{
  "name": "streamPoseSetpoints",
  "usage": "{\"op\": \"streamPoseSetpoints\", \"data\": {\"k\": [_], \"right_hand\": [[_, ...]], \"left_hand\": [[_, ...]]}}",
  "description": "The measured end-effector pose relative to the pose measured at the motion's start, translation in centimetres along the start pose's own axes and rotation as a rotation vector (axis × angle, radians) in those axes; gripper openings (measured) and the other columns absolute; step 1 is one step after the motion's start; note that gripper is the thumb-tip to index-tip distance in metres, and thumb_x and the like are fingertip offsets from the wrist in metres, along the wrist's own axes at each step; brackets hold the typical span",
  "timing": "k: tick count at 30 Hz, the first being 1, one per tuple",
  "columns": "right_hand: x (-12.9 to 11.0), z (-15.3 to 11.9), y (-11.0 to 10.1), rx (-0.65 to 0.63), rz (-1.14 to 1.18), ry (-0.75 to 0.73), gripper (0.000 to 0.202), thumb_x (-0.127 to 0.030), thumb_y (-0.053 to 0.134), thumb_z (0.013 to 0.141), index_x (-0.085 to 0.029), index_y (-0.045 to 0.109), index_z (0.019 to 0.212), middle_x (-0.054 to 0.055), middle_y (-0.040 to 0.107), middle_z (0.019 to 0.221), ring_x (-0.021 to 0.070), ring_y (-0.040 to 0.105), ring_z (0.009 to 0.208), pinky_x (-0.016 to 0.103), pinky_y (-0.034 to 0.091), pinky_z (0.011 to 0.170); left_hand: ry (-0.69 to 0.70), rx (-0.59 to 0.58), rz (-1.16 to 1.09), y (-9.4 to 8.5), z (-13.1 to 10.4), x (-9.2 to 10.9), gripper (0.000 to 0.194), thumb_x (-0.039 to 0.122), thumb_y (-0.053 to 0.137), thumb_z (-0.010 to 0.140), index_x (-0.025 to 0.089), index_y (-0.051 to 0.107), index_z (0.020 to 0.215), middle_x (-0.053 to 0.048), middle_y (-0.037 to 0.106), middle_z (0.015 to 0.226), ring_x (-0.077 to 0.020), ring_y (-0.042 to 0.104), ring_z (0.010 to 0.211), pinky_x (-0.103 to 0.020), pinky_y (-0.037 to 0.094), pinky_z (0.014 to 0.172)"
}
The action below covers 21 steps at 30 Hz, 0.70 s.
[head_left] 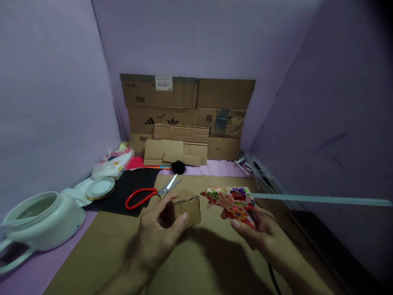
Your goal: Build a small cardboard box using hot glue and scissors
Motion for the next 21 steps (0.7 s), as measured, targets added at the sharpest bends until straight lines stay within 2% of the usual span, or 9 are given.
{"op": "streamPoseSetpoints", "data": {"k": [3,8,12,16,21], "right_hand": [[0.4,-0.1,0.0,-0.107,0.137,0.103,0.031,-0.042,0.066,0.071,-0.014,0.065,0.083,-0.008,0.038,0.048,0.0066,0.031,0.040,0.020,0.026,0.038],[1.1,0.2,0.4,-0.263,0.370,0.219,0.037,-0.046,0.071,0.067,-0.014,0.063,0.084,-0.010,0.037,0.044,0.0039,0.024,0.037,0.017,0.018,0.032],[2.3,0.8,0.4,-0.375,0.457,0.311,0.037,-0.046,0.073,0.064,-0.015,0.062,0.080,-0.010,0.038,0.039,0.0037,0.021,0.033,0.016,0.019,0.029],[3.0,1.1,0.1,-0.465,0.495,0.357,0.036,-0.046,0.075,0.061,-0.015,0.063,0.075,-0.010,0.039,0.035,0.0029,0.020,0.030,0.017,0.022,0.028],[2.8,1.0,-0.7,-0.434,0.449,0.361,0.032,-0.043,0.072,0.065,-0.015,0.065,0.078,-0.010,0.038,0.038,0.0027,0.020,0.031,0.016,0.022,0.028]], "left_hand": [[0.009,0.008,0.013,0.0,0.0,0.1,0.043,0.039,0.066,0.071,0.019,0.064,0.109,-0.008,0.074,0.092,-0.0236,0.070,0.078,-0.034,0.059,0.067],[0.033,0.018,-0.060,0.1,-0.4,0.9,0.041,0.037,0.066,0.071,0.019,0.064,0.108,-0.005,0.074,0.087,-0.0219,0.070,0.075,-0.031,0.058,0.065],[0.071,0.019,-0.064,0.0,-0.7,1.6,0.038,0.036,0.065,0.071,0.020,0.063,0.106,-0.005,0.072,0.089,-0.0216,0.069,0.073,-0.032,0.057,0.063],[0.191,0.047,0.023,-0.3,-0.8,2.2,0.033,0.033,0.066,0.070,0.021,0.066,0.101,-0.007,0.071,0.097,-0.0231,0.068,0.080,-0.035,0.057,0.069],[0.278,0.104,0.061,-0.5,-1.1,2.2,0.028,0.029,0.068,0.069,0.021,0.068,0.096,-0.006,0.070,0.096,-0.0232,0.067,0.085,-0.033,0.056,0.071]]}}
Point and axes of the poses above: each hand's wrist, its own z-axis towards the middle knuckle, its own y-axis out of the palm, x = y × z, the point moved 4 cm from there along z, towards the middle knuckle
